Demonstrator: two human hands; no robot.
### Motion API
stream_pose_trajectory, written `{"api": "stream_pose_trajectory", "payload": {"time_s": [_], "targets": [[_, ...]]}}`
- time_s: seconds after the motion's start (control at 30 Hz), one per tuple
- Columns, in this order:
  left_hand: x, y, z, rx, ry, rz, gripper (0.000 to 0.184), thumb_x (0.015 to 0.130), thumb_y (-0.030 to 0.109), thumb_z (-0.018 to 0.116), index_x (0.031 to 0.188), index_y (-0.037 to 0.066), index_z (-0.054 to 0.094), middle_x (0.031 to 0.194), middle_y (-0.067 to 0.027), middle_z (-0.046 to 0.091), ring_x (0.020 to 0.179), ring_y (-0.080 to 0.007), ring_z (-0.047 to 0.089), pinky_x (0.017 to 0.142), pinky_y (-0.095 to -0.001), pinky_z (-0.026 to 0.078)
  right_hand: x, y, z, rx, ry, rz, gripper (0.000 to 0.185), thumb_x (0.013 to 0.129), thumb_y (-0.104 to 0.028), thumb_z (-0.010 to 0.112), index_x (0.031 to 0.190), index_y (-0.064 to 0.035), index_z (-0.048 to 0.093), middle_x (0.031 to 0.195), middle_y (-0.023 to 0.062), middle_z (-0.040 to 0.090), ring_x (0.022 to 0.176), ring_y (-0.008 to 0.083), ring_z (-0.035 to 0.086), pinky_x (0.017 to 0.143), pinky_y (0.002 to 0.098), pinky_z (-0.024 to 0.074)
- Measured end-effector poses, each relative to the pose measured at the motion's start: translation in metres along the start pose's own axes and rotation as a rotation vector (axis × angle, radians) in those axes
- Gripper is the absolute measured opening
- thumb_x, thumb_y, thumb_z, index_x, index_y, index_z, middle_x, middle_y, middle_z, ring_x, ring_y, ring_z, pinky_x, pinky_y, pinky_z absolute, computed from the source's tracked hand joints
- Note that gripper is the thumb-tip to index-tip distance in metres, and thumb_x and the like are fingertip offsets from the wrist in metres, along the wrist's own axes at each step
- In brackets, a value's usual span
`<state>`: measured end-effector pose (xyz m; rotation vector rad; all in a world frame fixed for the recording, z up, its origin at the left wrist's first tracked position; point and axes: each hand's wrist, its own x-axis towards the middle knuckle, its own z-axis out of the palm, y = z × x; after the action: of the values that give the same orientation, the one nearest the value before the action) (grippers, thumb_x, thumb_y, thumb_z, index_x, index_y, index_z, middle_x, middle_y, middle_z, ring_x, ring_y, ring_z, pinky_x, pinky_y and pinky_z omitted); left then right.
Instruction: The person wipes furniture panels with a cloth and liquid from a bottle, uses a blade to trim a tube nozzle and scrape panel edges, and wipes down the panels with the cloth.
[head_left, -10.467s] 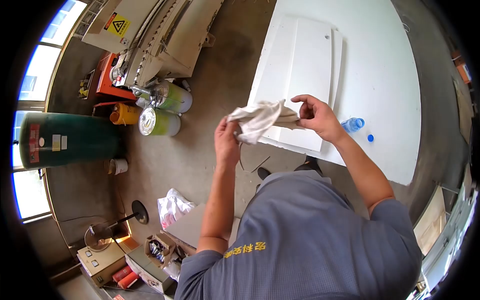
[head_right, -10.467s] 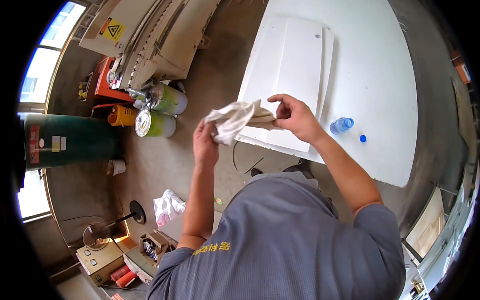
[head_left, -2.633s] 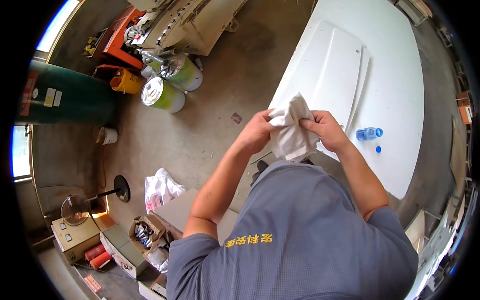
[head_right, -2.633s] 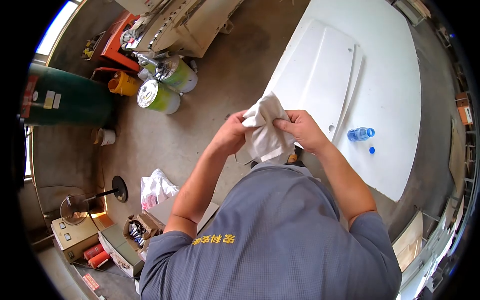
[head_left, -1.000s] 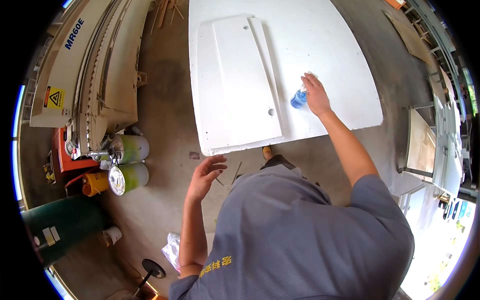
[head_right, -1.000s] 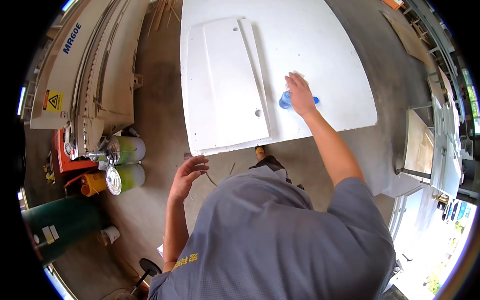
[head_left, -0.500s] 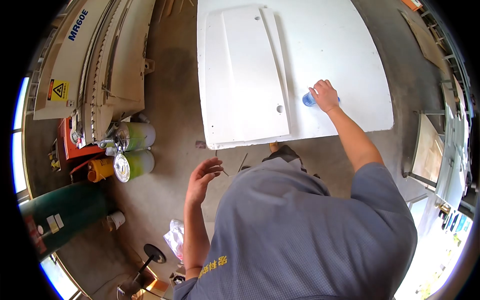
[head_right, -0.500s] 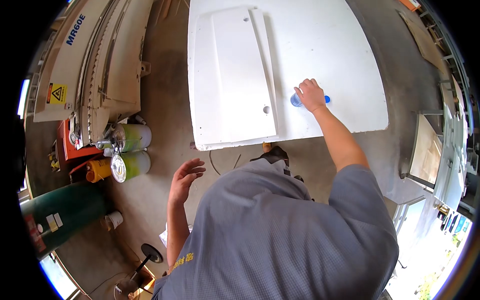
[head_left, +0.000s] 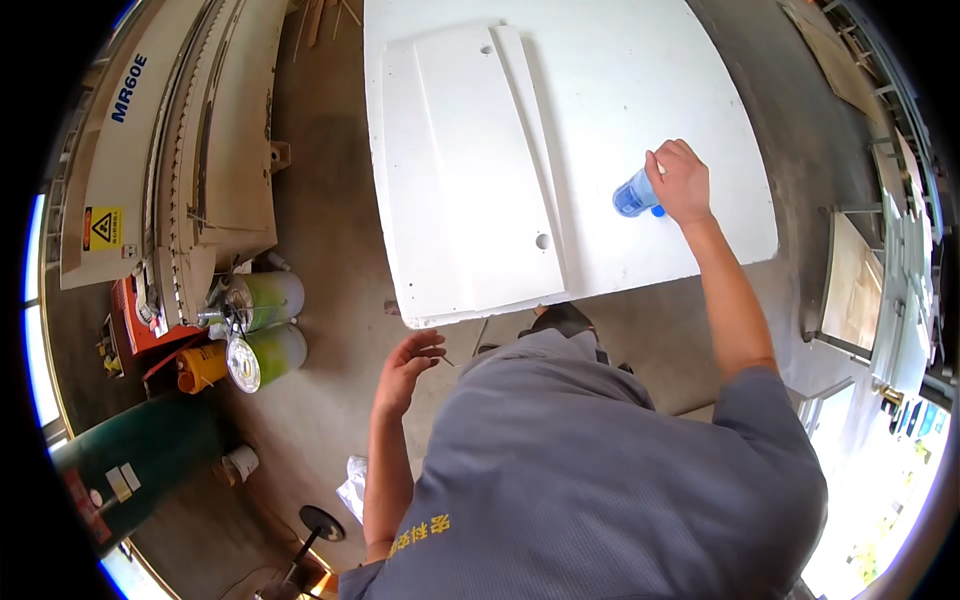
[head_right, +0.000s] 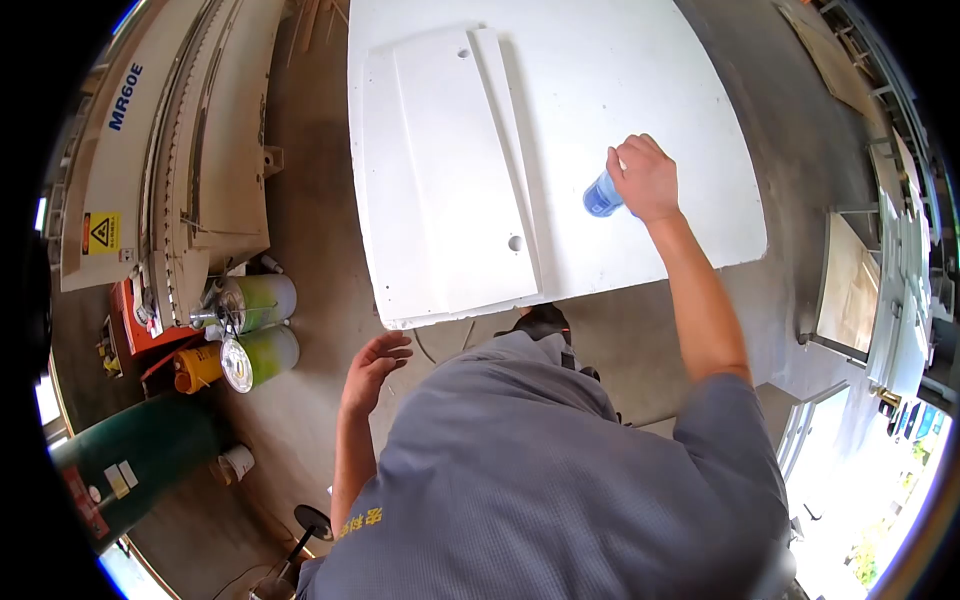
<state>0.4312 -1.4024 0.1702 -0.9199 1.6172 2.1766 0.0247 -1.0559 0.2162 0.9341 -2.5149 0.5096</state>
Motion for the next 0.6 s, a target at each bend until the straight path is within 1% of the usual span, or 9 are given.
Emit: {"api": "stream_pose_trajectory", "payload": {"time_s": [0.03, 0.1, 0.23, 0.3, 0.37, 0.4, 0.5, 0.53, 0.6], "targets": [[0.006, 0.006, 0.002, 0.013, -0.023, 0.019, 0.053, 0.083, -0.001, 0.048, 0.136, -0.001, 0.052, 0.130, -0.0145, 0.062, 0.116, -0.0258, 0.062, 0.101, -0.0376, 0.048, 0.000, 0.004, 0.003, -0.002, -0.055, 0.026, 0.022, 0.086, -0.013, 0.069, 0.069, -0.0053, 0.058, 0.077, 0.0102, 0.061, 0.077, 0.0279, 0.062, 0.070, 0.0378, 0.0522], [0.006, 0.016, 0.004, 0.018, -0.001, 0.004, 0.053, 0.083, -0.001, 0.048, 0.136, -0.001, 0.052, 0.130, -0.0144, 0.061, 0.116, -0.0258, 0.062, 0.101, -0.0376, 0.048, 0.036, 0.013, -0.058, -0.007, 0.139, 0.071, 0.021, 0.087, -0.011, 0.069, 0.070, -0.0030, 0.059, 0.075, 0.0115, 0.060, 0.074, 0.0280, 0.062, 0.068, 0.0382, 0.0513], [0.009, 0.015, -0.001, 0.013, 0.042, -0.037, 0.054, 0.083, -0.001, 0.048, 0.136, -0.001, 0.052, 0.131, -0.0144, 0.061, 0.116, -0.0259, 0.062, 0.102, -0.0380, 0.048, 0.050, 0.021, -0.083, -0.021, 0.261, 0.037, 0.018, 0.087, -0.008, 0.069, 0.072, -0.0018, 0.061, 0.075, 0.0108, 0.061, 0.072, 0.0297, 0.060, 0.065, 0.0386, 0.0504], [0.011, 0.015, -0.005, -0.004, 0.026, -0.042, 0.054, 0.083, -0.001, 0.048, 0.136, 0.000, 0.052, 0.131, -0.0145, 0.061, 0.116, -0.0260, 0.062, 0.102, -0.0380, 0.048, 0.004, 0.031, 0.016, -0.079, 0.089, 0.167, 0.021, 0.088, -0.018, 0.068, 0.072, -0.0058, 0.060, 0.081, 0.0071, 0.062, 0.081, 0.0266, 0.062, 0.070, 0.0387, 0.0528], [0.009, 0.008, -0.012, -0.032, 0.016, -0.044, 0.054, 0.082, -0.002, 0.048, 0.136, 0.000, 0.052, 0.131, -0.0146, 0.061, 0.117, -0.0262, 0.062, 0.102, -0.0380, 0.048, -0.028, 0.042, 0.079, -0.126, -0.013, 0.188, 0.020, 0.089, -0.020, 0.067, 0.074, -0.0070, 0.064, 0.082, 0.0030, 0.063, 0.085, 0.0233, 0.061, 0.071, 0.0372, 0.0550], [0.007, 0.004, -0.020, -0.036, 0.006, -0.054, 0.054, 0.082, -0.002, 0.048, 0.137, 0.000, 0.052, 0.131, -0.0147, 0.061, 0.117, -0.0264, 0.062, 0.102, -0.0379, 0.048, -0.034, 0.044, 0.098, -0.136, -0.088, 0.277, 0.020, 0.091, -0.023, 0.065, 0.078, -0.0077, 0.067, 0.087, 0.0025, 0.064, 0.090, 0.0228, 0.061, 0.075, 0.0375, 0.0552], [-0.004, -0.010, -0.050, -0.068, -0.007, -0.079, 0.052, 0.083, -0.002, 0.049, 0.135, -0.001, 0.053, 0.130, -0.0149, 0.062, 0.115, -0.0262, 0.062, 0.100, -0.0372, 0.048, -0.042, 0.043, 0.124, -0.186, -0.165, 0.349, 0.023, 0.093, -0.028, 0.063, 0.083, -0.0086, 0.069, 0.094, 0.0022, 0.064, 0.097, 0.0229, 0.059, 0.080, 0.0383, 0.0548], [-0.005, -0.016, -0.063, -0.095, 0.006, -0.083, 0.050, 0.084, -0.003, 0.051, 0.133, -0.002, 0.054, 0.128, -0.0150, 0.063, 0.113, -0.0257, 0.063, 0.098, -0.0365, 0.049, -0.045, 0.041, 0.131, -0.185, -0.249, 0.393, 0.024, 0.094, -0.032, 0.063, 0.090, -0.0104, 0.072, 0.102, 0.0025, 0.065, 0.104, 0.0237, 0.057, 0.086, 0.0387, 0.0536], [-0.010, -0.026, -0.095, -0.112, -0.013, -0.088, 0.050, 0.084, -0.003, 0.051, 0.133, -0.002, 0.054, 0.128, -0.0151, 0.063, 0.113, -0.0258, 0.063, 0.098, -0.0366, 0.049, -0.041, 0.027, 0.130, -0.202, -0.276, 0.424, 0.025, 0.094, -0.033, 0.063, 0.093, -0.0110, 0.073, 0.104, 0.0024, 0.065, 0.106, 0.0241, 0.057, 0.088, 0.0385, 0.0530]]}}
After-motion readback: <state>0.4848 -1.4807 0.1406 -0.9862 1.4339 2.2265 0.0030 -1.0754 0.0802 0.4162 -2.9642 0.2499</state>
